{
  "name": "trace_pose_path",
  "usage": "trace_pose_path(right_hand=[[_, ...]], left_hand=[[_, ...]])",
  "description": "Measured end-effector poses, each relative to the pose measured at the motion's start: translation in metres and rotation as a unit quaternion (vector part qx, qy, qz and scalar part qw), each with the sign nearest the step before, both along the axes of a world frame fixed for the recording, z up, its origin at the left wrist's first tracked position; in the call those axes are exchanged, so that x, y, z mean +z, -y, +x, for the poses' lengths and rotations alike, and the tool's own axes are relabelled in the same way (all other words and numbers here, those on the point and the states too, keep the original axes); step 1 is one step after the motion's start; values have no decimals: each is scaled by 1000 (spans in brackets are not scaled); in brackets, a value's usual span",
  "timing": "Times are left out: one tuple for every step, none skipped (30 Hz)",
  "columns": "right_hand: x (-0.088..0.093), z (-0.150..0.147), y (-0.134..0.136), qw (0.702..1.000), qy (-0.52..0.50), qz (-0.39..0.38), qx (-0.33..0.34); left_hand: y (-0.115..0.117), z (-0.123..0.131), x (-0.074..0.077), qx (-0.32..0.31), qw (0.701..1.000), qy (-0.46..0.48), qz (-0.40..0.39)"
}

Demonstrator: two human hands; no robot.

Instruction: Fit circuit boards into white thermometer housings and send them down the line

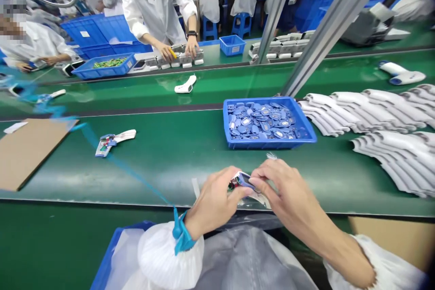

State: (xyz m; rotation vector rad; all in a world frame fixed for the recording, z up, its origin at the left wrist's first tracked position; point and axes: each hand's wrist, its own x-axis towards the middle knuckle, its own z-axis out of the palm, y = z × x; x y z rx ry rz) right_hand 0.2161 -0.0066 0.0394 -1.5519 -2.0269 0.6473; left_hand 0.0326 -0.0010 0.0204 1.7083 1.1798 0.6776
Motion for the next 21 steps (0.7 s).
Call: trace_pose_path(right_hand=[[0,3,-1,1000,16,19,-7],[-3,8,-2,999,31,36,-19],[-9,17,-5,997,52,51,-36],[-18,29,-9,993,83,64,-59],[-28,43,-13,986,123,78,-85],[-40,57,-18,973,176,94,-112],[-50,71,-21,960,224,104,-133],[-59,81,-24,949,254,116,-149],[-64,88,-25,937,278,134,-166],[-65,89,-25,926,294,159,-177],[-62,85,-24,918,303,186,-176],[-56,76,-23,915,306,213,-157],[-48,63,-20,915,302,239,-119],[-39,48,-18,922,288,252,-61],[-30,31,-16,928,267,261,4],[-23,16,-13,928,254,267,60],[-16,2,-11,924,247,271,105],[-12,-9,-9,921,243,272,138],[-8,-16,-7,920,241,265,161],[-7,-20,-6,923,234,250,176],[-6,-19,-6,931,219,229,178]], left_hand=[[-1,1,0,18,1000,-20,0],[-2,1,0,42,998,-34,-13],[-4,1,-1,67,996,-35,-43],[-7,0,-2,86,992,-17,-86],[-11,-1,-2,98,986,17,-136],[-14,-3,-2,106,976,59,-182],[-17,-5,-2,109,964,100,-220],[-19,-6,-1,110,954,134,-245],[-21,-8,-1,111,948,155,-256],[-23,-8,0,116,945,163,-258],[-24,-8,0,122,945,162,-255],[-25,-8,-1,127,947,153,-251],[-26,-6,-2,131,950,141,-247],[-26,-5,-4,134,952,129,-242],[-26,-3,-7,133,956,119,-234],[-26,-1,-9,130,959,113,-224],[-25,0,-11,124,964,109,-209],[-23,1,-11,118,969,107,-192],[-21,1,-11,110,973,103,-176],[-19,0,-10,104,976,98,-165],[-18,-2,-9,98,978,90,-162]])
